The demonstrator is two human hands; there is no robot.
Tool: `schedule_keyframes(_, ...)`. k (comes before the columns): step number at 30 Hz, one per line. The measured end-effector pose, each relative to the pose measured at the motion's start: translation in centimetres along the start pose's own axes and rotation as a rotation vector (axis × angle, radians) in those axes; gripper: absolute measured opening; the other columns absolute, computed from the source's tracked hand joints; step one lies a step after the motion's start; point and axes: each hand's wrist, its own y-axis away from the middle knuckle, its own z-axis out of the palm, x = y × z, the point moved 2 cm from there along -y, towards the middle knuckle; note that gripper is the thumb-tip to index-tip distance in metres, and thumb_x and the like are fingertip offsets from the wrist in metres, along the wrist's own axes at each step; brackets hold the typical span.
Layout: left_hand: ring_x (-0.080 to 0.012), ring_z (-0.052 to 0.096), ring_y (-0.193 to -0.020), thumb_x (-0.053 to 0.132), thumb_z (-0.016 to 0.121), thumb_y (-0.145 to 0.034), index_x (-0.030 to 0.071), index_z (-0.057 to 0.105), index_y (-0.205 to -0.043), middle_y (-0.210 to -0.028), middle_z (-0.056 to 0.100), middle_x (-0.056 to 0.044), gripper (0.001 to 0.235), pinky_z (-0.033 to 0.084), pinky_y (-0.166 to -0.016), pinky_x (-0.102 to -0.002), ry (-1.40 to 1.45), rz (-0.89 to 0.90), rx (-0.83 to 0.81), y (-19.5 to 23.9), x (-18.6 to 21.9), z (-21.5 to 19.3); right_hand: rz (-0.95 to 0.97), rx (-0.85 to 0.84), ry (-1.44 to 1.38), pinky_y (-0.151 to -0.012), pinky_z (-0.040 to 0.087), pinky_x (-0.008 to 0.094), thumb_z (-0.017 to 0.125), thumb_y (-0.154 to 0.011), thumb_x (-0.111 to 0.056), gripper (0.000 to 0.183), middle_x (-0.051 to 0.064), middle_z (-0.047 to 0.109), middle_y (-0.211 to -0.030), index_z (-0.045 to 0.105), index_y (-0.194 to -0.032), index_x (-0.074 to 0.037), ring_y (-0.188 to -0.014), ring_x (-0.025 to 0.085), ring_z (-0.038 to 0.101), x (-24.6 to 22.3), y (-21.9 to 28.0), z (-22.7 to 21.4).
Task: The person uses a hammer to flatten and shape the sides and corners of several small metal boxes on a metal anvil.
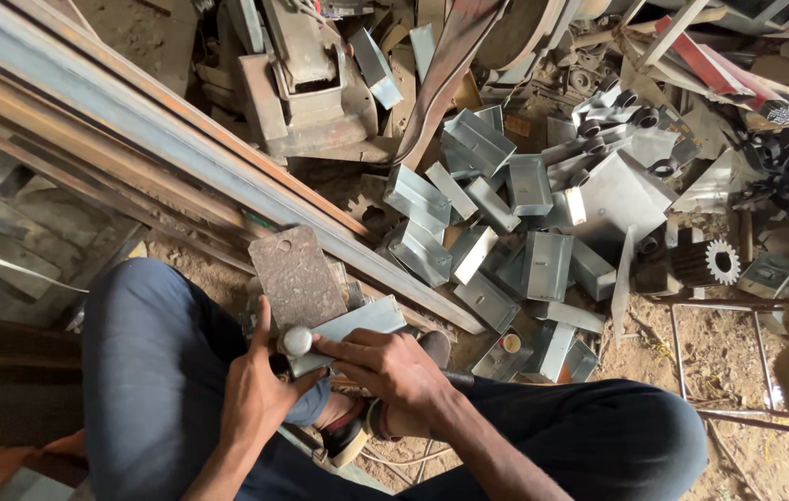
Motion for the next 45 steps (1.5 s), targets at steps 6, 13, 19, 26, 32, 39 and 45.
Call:
schedule_keyframes(6, -0.0372, 0.076, -0.097, 0.025, 0.096, -0.058, 0.016, 0.02, -0.164, -0.104, 0.076, -0.023, 0.131, 0.06, -0.081, -0.043, -0.007, -0.04, -0.013, 0.0, 0.0, -0.1, -0.018, 0.006, 0.053, -0.069, 0.059, 0.04, 0.068, -0.096, -0.023, 0.049, 0.008, 0.072, -0.102, 0.063, -0.144, -0.022, -0.081, 0.027, 0.072, 1.0, -0.2, 0.8)
schedule_keyframes(13, -0.0387, 0.074, -0.099, 0.025, 0.096, -0.058, 0.015, 0.015, -0.167, -0.107, 0.074, -0.025, 0.136, 0.06, -0.083, -0.043, -0.016, -0.073, -0.028, 0.0, 0.5, -0.3, -0.031, 0.007, 0.074, -0.069, 0.06, 0.04, 0.068, -0.096, -0.022, 0.05, 0.007, 0.072, -0.102, 0.062, -0.146, -0.023, -0.082, 0.026, 0.072, 1.1, 0.1, 0.8)
schedule_keyframes(19, -0.0384, 0.074, -0.101, 0.025, 0.096, -0.059, 0.016, 0.016, -0.166, -0.108, 0.073, -0.026, 0.134, 0.061, -0.083, -0.043, -0.032, -0.085, -0.046, 0.0, 0.8, -0.4, -0.053, 0.021, 0.075, -0.069, 0.06, 0.039, 0.069, -0.096, -0.022, 0.051, 0.007, 0.072, -0.104, 0.061, -0.146, -0.023, -0.083, 0.026, 0.073, 1.3, 0.1, 0.9)
schedule_keyframes(26, -0.0362, 0.075, -0.1, 0.024, 0.095, -0.059, 0.014, 0.017, -0.166, -0.107, 0.074, -0.025, 0.133, 0.061, -0.084, -0.041, -0.027, -0.059, -0.057, -0.1, 0.6, -0.4, -0.083, 0.005, 0.157, -0.067, 0.061, 0.037, 0.067, -0.098, -0.023, 0.051, 0.007, 0.073, -0.105, 0.059, -0.148, -0.023, -0.081, 0.024, 0.073, 1.7, 0.2, 1.4)
schedule_keyframes(32, -0.0356, 0.075, -0.1, 0.024, 0.095, -0.059, 0.014, 0.018, -0.166, -0.107, 0.075, -0.024, 0.132, 0.061, -0.084, -0.041, -0.015, -0.065, -0.048, -0.1, 0.5, -0.3, -0.099, 0.005, 0.176, -0.065, 0.061, 0.036, 0.067, -0.098, -0.023, 0.052, 0.007, 0.073, -0.105, 0.058, -0.149, -0.022, -0.081, 0.023, 0.073, 1.9, 0.3, 1.4)
schedule_keyframes(39, -0.0366, 0.076, -0.098, 0.024, 0.095, -0.059, 0.011, 0.016, -0.166, -0.104, 0.075, -0.024, 0.133, 0.062, -0.082, -0.042, -0.02, -0.081, -0.044, -0.1, 0.5, -0.3, -0.085, -0.001, 0.186, -0.066, 0.062, 0.036, 0.067, -0.098, -0.024, 0.05, 0.007, 0.073, -0.105, 0.059, -0.148, -0.023, -0.08, 0.022, 0.074, 2.0, 0.2, 1.7)
schedule_keyframes(45, -0.036, 0.076, -0.099, 0.022, 0.095, -0.06, 0.011, 0.014, -0.165, -0.104, 0.076, -0.023, 0.133, 0.062, -0.083, -0.042, -0.01, -0.066, -0.045, -0.1, 0.5, -0.2, -0.087, 0.0, 0.178, -0.067, 0.063, 0.035, 0.067, -0.099, -0.024, 0.05, 0.006, 0.074, -0.107, 0.058, -0.148, -0.024, -0.081, 0.022, 0.074, 2.2, 0.3, 1.8)
